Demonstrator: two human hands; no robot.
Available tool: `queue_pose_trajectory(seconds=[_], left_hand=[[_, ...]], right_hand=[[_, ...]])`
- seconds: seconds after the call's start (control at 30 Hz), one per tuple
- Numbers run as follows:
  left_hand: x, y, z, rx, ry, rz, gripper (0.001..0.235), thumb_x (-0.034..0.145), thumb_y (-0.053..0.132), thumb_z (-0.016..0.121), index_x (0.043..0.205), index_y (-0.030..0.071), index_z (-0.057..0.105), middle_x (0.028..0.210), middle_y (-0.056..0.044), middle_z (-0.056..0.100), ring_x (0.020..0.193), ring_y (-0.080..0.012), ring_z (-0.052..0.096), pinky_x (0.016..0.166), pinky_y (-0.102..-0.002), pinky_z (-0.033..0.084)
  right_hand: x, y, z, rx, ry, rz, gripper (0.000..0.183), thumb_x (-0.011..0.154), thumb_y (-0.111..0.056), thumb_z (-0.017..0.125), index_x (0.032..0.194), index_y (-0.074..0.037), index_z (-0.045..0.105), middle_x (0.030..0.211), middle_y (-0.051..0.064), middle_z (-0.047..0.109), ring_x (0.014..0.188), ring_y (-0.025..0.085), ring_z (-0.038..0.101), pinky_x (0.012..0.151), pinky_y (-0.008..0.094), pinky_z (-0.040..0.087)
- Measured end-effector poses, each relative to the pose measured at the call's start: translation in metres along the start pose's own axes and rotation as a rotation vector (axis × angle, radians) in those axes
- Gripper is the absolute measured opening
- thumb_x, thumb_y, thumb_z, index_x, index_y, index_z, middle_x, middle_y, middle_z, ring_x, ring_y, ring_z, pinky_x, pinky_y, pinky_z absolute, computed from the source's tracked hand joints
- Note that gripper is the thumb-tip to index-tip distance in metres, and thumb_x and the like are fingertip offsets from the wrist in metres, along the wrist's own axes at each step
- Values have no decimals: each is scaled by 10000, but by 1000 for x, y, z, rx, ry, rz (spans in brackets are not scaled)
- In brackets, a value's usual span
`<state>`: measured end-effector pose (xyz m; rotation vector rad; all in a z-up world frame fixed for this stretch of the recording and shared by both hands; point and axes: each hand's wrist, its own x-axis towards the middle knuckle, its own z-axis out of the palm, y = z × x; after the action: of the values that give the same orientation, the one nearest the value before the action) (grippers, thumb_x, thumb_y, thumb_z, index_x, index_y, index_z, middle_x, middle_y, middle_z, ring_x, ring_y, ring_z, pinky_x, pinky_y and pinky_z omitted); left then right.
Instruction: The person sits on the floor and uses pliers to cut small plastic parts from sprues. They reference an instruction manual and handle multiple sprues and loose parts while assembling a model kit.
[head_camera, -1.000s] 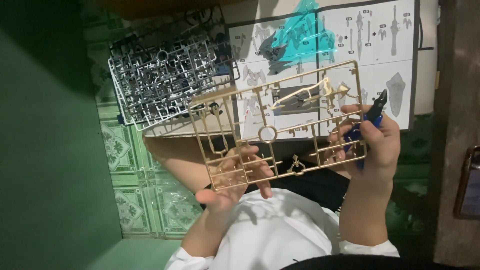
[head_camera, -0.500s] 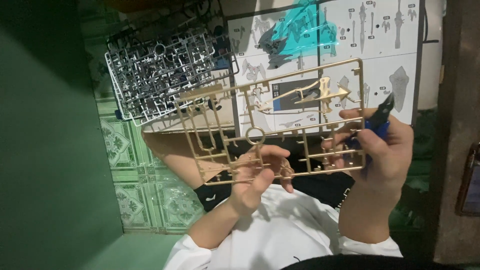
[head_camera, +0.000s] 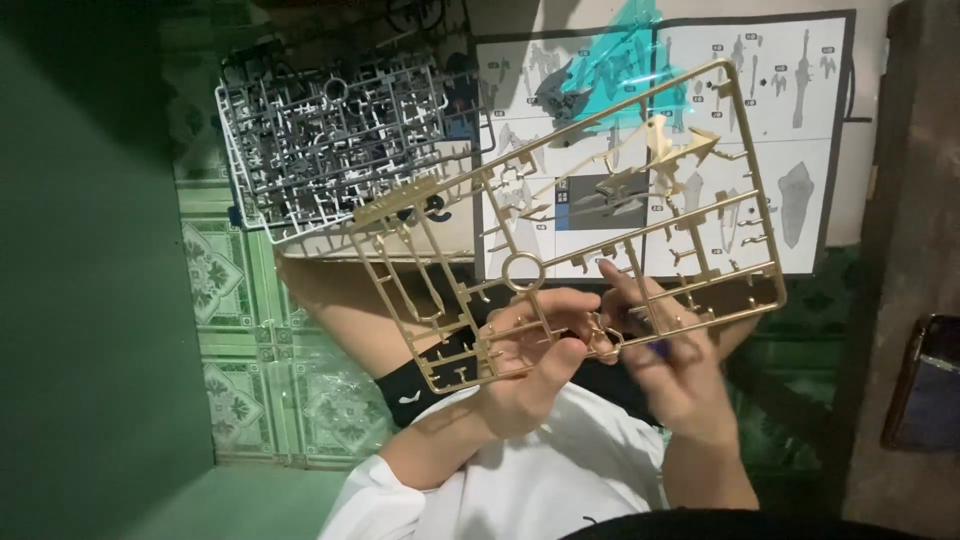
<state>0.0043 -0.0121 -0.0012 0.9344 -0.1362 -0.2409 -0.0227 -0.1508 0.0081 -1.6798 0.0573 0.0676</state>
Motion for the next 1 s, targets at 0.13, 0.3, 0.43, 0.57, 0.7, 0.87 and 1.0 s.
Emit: queue_pose_trajectory(seconds=[0.13,0.3,0.43,0.57,0.7,0.87,1.0], left_hand=[[5,3,-5,79,-28,92,313,881,183,613,981,-113,619,723,-130,628,679,-143,609,620,-255,540],[3,-2,-8,-16,-34,52,255,886,133,616,1018,-85,602,733,-132,613,699,-155,615,619,-236,513],[-1,-9,-11,-160,-38,-54,234,872,90,616,1009,-99,592,699,-136,591,672,-127,585,611,-223,494],[-4,-26,-20,-484,-66,-186,249,873,128,587,1003,-85,577,646,-149,575,627,-151,570,590,-226,484],[11,-12,-14,-688,-120,-261,232,851,97,597,1027,-54,574,636,-140,571,644,-153,543,652,-224,468],[3,-18,-27,-504,-136,-208,243,823,82,644,999,-75,583,660,-151,603,652,-146,580,647,-218,493],[7,-13,-20,-370,-188,-94,227,808,50,652,982,-87,605,627,-138,553,617,-145,526,581,-211,495]], right_hand=[[-5,22,5,-263,21,-175,607,784,-215,548,1321,56,465,803,157,549,678,257,540,568,337,473],[-1,27,12,-426,164,-353,596,834,-258,553,1297,110,479,782,124,547,661,240,528,644,331,441],[1,24,12,-542,200,-423,595,838,-286,559,1277,110,498,782,100,578,683,240,538,704,343,430],[-2,15,13,-727,279,-494,568,833,-292,581,1239,103,545,803,67,622,735,238,551,788,344,419],[-7,-1,14,-781,354,-414,473,783,-149,639,1203,69,618,885,75,610,812,236,543,759,276,440],[-1,16,2,-804,400,-496,471,795,-190,643,1169,97,624,837,84,623,751,231,550,726,294,449],[2,26,-1,-830,443,-601,489,810,-242,648,1125,131,632,776,97,639,673,224,559,683,318,460]])
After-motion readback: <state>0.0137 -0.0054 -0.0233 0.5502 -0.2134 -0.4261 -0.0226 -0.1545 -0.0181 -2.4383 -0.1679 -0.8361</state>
